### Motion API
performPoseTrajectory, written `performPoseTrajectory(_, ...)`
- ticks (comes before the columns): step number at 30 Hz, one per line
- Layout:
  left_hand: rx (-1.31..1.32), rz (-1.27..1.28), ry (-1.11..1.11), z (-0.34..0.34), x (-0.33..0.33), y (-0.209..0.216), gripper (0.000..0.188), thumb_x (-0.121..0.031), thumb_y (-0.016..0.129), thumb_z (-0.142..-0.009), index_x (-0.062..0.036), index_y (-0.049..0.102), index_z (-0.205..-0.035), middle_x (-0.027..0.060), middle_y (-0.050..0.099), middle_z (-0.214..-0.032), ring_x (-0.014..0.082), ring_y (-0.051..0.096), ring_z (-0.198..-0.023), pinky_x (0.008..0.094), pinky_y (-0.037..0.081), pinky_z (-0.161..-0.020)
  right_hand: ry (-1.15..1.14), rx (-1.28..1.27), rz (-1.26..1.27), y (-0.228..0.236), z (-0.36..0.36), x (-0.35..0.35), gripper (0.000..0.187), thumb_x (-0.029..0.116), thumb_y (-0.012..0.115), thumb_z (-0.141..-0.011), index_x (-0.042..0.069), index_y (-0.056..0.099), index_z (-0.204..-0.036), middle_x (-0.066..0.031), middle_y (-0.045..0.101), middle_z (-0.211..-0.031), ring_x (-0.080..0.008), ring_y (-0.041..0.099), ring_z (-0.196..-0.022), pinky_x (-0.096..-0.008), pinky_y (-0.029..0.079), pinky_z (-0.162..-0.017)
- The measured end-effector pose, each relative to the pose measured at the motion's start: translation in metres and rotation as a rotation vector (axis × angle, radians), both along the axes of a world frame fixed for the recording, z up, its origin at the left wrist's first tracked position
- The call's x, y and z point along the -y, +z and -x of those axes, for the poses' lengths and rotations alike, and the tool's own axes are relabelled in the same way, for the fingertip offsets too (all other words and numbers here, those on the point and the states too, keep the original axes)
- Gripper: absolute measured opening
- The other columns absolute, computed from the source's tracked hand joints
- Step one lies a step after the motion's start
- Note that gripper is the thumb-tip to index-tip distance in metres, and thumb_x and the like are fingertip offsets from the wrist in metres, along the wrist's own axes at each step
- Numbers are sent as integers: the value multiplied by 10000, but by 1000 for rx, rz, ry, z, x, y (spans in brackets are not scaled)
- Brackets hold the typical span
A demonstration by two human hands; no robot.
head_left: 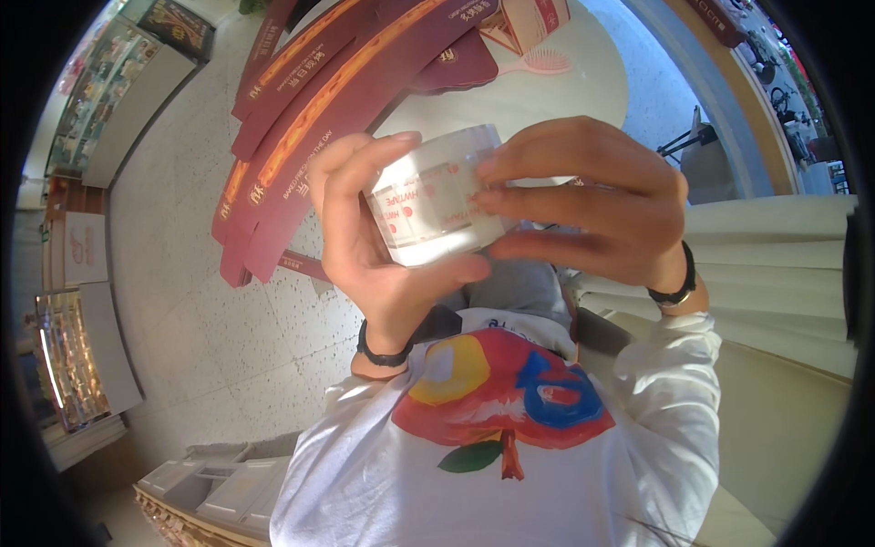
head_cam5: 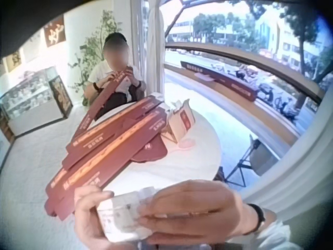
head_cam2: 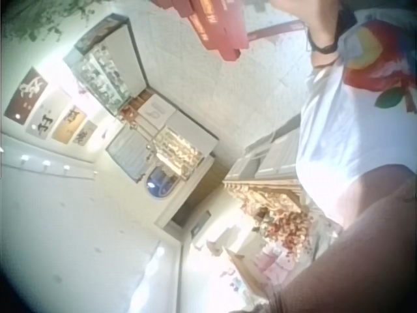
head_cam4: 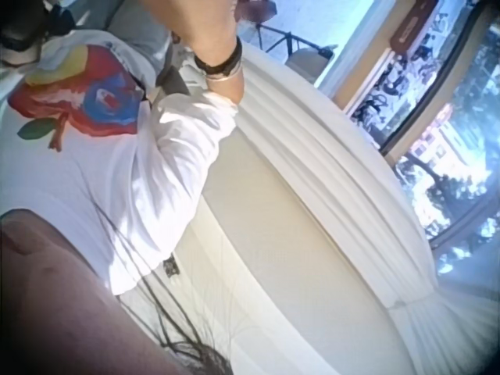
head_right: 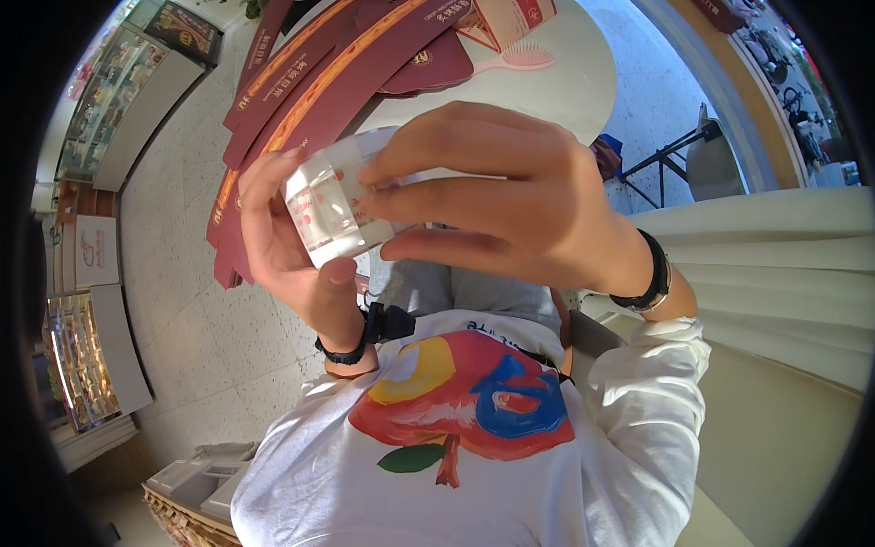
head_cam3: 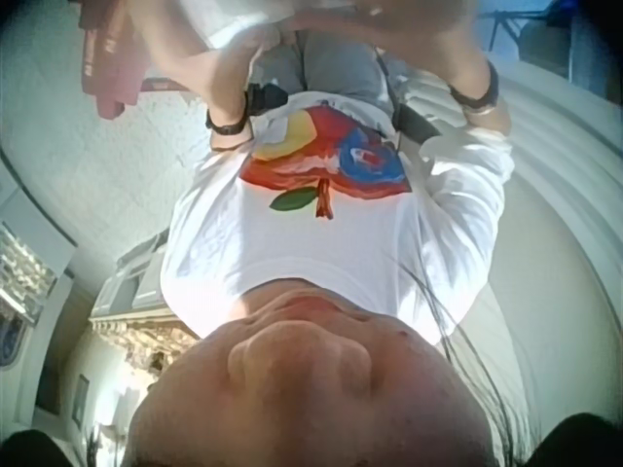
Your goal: The person assembles long, flat, maroon-colored cardboard boxes by folding flaps and tucking tabs to form the structure. They handle the boxes one at a time, folding and closing them before placing them on a stack.
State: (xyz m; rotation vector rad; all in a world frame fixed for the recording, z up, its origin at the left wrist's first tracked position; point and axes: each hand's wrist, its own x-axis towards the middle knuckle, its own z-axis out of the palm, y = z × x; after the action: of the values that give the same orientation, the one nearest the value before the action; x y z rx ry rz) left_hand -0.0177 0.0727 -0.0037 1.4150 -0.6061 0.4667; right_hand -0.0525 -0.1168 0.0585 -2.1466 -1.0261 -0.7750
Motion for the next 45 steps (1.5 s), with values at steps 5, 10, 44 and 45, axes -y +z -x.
performPoseTrajectory(5,65,-22,24,2,-2,2,922,-396,942,-394,-30,620,-1177,82,451,-1126,202,489,-1023,336,436,-868,-9,-72,-9,4,3,-1,352,120,845,-600,4,746,-917,-127,695,-1015,-270,669,-870,-350,553,-734)
performPoseTrajectory(10,95,-56,25,3,-4,2,941,-378,945,-365,-31,623,-1179,78,446,-1120,199,493,-1002,336,441,-851,10,-165,-54,4,5,0,354,105,844,-596,4,749,-921,-125,689,-1024,-271,665,-878,-356,550,-739)
performPoseTrajectory(44,187,-263,-50,-1,0,4,713,-64,921,-443,-35,617,-1088,110,504,-1070,230,542,-928,334,473,-767,246,-886,-163,10,-18,20,74,-16,754,-720,-8,697,-766,-84,636,-804,-200,626,-737,-296,479,-679)
performPoseTrajectory(45,189,-266,-52,-1,0,3,720,-70,925,-434,-39,619,-1086,110,504,-1069,232,542,-927,335,474,-768,215,-851,-151,9,-18,19,74,-15,751,-727,-10,695,-775,-84,636,-803,-197,628,-741,-292,481,-685)
